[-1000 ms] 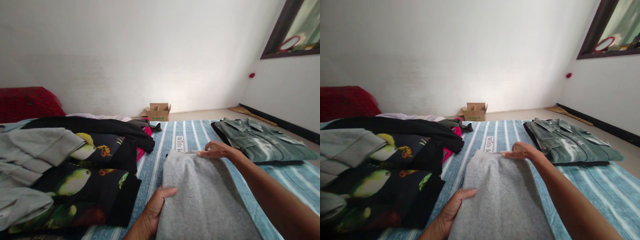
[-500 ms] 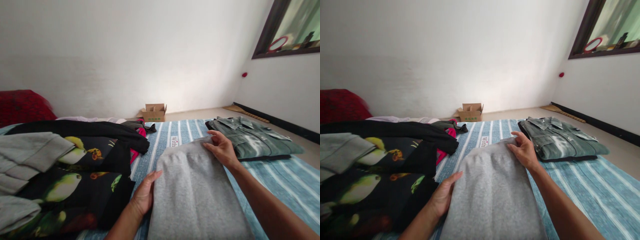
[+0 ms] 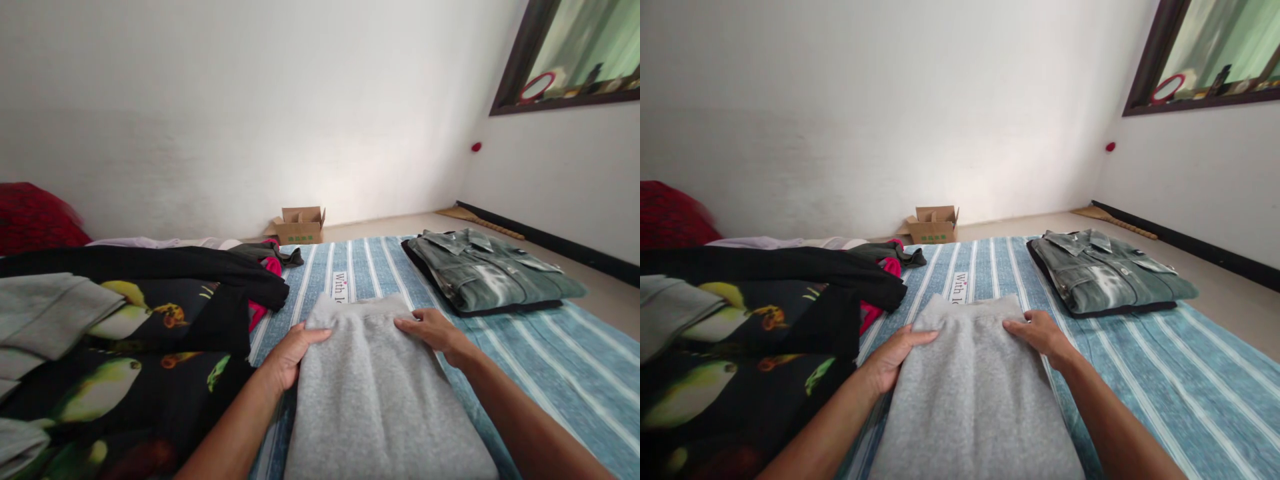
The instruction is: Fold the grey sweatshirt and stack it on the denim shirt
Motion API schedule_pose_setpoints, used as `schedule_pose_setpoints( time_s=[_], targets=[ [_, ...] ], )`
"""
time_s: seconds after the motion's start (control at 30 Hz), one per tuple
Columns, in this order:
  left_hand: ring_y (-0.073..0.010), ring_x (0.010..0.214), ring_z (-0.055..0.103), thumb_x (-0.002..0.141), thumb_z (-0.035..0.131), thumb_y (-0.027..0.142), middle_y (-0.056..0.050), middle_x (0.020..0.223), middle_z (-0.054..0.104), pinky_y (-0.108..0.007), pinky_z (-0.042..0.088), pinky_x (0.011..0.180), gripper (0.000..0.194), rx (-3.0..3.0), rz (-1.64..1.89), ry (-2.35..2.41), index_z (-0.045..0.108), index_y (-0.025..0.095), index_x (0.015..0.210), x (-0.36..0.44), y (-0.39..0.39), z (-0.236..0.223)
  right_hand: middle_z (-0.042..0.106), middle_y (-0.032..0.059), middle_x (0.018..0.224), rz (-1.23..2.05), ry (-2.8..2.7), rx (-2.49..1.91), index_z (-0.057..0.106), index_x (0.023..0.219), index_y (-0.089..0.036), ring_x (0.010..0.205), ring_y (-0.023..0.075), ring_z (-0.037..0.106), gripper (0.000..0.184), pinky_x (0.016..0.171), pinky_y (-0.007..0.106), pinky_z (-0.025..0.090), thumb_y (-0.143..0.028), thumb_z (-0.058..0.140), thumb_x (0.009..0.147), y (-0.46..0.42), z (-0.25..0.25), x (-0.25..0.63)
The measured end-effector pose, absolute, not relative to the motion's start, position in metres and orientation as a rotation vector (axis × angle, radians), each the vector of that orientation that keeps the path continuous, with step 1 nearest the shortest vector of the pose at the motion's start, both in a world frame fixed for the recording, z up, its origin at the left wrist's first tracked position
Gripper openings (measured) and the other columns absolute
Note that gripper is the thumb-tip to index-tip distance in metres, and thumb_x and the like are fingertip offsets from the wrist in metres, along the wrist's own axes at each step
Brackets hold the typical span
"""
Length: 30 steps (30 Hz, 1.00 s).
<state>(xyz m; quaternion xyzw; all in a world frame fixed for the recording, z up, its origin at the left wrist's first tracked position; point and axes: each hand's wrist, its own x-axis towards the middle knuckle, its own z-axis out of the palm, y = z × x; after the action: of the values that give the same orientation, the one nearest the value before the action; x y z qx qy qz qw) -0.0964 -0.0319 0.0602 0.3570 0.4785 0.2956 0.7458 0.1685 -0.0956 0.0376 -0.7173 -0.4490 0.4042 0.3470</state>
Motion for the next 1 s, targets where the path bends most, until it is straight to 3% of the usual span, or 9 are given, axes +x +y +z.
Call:
schedule_pose_setpoints(
  time_s=[0.13, 0.27, 0.4, 0.5, 0.63, 0.87, 1.0],
  targets=[
    [-0.0228, 0.064, 0.069, 0.057, 0.074, 0.008, -0.007, 0.078, 0.073, -0.036, 0.055, 0.067, 0.038, 0.841, 0.681, 1.010, 0.063, 0.016, 0.093, -0.098, -0.033, 0.058, 0.067, 0.0082, 0.100, 1.065, -1.046, -1.808, 0.060, 0.101, -0.017, 0.091, 0.0241, 0.064, 0.044, 0.070, 0.030, 0.049, -0.040, 0.069, 0.064, -0.101, 0.037, 0.164],
    [-0.0233, 0.065, 0.069, 0.055, 0.077, 0.012, -0.006, 0.081, 0.073, -0.036, 0.054, 0.068, 0.047, 0.897, 0.775, 0.918, 0.062, 0.016, 0.099, -0.102, -0.034, 0.055, 0.066, 0.0014, 0.083, 1.023, -1.085, -1.609, 0.056, 0.093, -0.020, 0.077, 0.0205, 0.063, 0.030, 0.065, 0.028, 0.048, -0.027, 0.062, 0.064, -0.105, 0.035, 0.159],
    [-0.0228, 0.060, 0.067, 0.053, 0.074, 0.010, -0.006, 0.074, 0.072, -0.034, 0.054, 0.063, 0.041, 0.933, 0.776, 1.003, 0.063, 0.014, 0.093, -0.102, -0.033, 0.053, 0.064, -0.0008, 0.077, 0.882, -1.009, -1.582, 0.053, 0.086, -0.021, 0.071, 0.0181, 0.061, 0.024, 0.061, 0.026, 0.046, -0.023, 0.057, 0.062, -0.107, 0.029, 0.155],
    [-0.0233, 0.059, 0.067, 0.054, 0.069, 0.007, -0.007, 0.070, 0.072, -0.034, 0.054, 0.059, 0.037, 0.942, 0.718, 1.093, 0.063, 0.013, 0.090, -0.100, -0.032, 0.053, 0.066, 0.0010, 0.075, 1.028, -0.932, -1.689, 0.055, 0.091, -0.021, 0.066, 0.0191, 0.062, 0.027, 0.055, 0.027, 0.045, -0.026, 0.060, 0.065, -0.107, 0.029, 0.155],
    [-0.0241, 0.059, 0.067, 0.054, 0.067, 0.005, -0.006, 0.069, 0.071, -0.035, 0.054, 0.060, 0.037, 0.942, 0.712, 1.108, 0.063, 0.013, 0.090, -0.098, -0.032, 0.055, 0.070, 0.0056, 0.086, 1.343, -0.813, -1.539, 0.059, 0.093, -0.019, 0.076, 0.0222, 0.066, 0.030, 0.065, 0.031, 0.051, -0.028, 0.068, 0.065, -0.106, 0.035, 0.155],
    [-0.0227, 0.058, 0.067, 0.053, 0.067, 0.005, -0.006, 0.069, 0.071, -0.035, 0.054, 0.062, 0.036, 0.916, 0.708, 1.111, 0.064, 0.014, 0.088, -0.099, -0.032, 0.054, 0.070, 0.0075, 0.079, 1.661, -0.563, -1.318, 0.063, 0.084, -0.016, 0.070, 0.0216, 0.066, 0.026, 0.072, 0.037, 0.053, -0.025, 0.071, 0.061, -0.104, 0.034, 0.153],
    [-0.0236, 0.059, 0.067, 0.052, 0.068, 0.005, -0.006, 0.070, 0.071, -0.035, 0.054, 0.062, 0.037, 0.913, 0.711, 1.099, 0.064, 0.014, 0.087, -0.100, -0.032, 0.053, 0.069, 0.0066, 0.074, 1.600, -0.626, -1.404, 0.064, 0.077, -0.016, 0.065, 0.0212, 0.065, 0.021, 0.065, 0.035, 0.052, -0.022, 0.069, 0.057, -0.105, 0.036, 0.147]
  ],
)
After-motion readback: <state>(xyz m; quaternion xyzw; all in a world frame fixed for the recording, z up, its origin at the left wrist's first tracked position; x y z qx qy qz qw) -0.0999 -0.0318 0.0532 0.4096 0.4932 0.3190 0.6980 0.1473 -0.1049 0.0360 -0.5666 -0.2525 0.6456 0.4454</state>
